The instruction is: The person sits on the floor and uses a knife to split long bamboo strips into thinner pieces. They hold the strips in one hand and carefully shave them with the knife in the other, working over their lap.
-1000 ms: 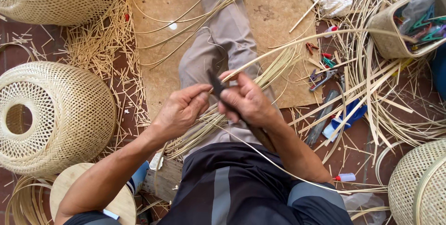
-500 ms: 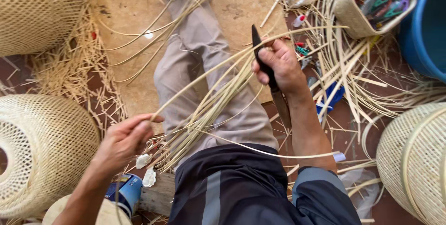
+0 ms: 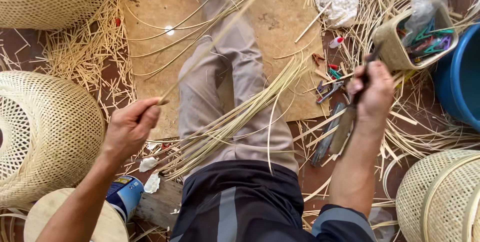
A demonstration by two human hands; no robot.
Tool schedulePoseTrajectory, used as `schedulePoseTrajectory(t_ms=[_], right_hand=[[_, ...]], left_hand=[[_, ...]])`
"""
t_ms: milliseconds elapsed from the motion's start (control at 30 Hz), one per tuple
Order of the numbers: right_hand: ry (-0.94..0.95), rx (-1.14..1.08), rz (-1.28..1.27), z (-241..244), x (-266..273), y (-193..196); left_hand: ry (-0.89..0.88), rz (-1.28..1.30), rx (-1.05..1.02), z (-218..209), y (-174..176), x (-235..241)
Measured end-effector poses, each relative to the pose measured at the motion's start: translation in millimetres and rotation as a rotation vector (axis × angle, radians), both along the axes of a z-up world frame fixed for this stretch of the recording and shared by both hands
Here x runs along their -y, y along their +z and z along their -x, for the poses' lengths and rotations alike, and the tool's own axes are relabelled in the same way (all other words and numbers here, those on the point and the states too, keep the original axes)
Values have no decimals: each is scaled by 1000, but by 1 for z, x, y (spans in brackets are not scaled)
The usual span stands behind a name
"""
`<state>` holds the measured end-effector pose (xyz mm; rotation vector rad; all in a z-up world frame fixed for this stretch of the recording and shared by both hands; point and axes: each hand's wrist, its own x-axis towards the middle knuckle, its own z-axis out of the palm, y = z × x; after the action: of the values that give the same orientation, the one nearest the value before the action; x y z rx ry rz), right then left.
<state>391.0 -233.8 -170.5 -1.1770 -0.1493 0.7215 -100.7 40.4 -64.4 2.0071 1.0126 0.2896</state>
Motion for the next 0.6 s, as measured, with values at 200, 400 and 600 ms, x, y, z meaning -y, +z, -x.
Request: schedulePoseTrajectory(t_ms=[200,400,600], right_hand=[[346,-31,50,90,-47,32],[549,-88,-15,137,-65,43],[637,-94,50,157,-67,54]], left_hand=[[-97,18,41,-20,-14,11],[-104,-75,29,-15,-16,27],[-135,-157,213,-35,-14,37]])
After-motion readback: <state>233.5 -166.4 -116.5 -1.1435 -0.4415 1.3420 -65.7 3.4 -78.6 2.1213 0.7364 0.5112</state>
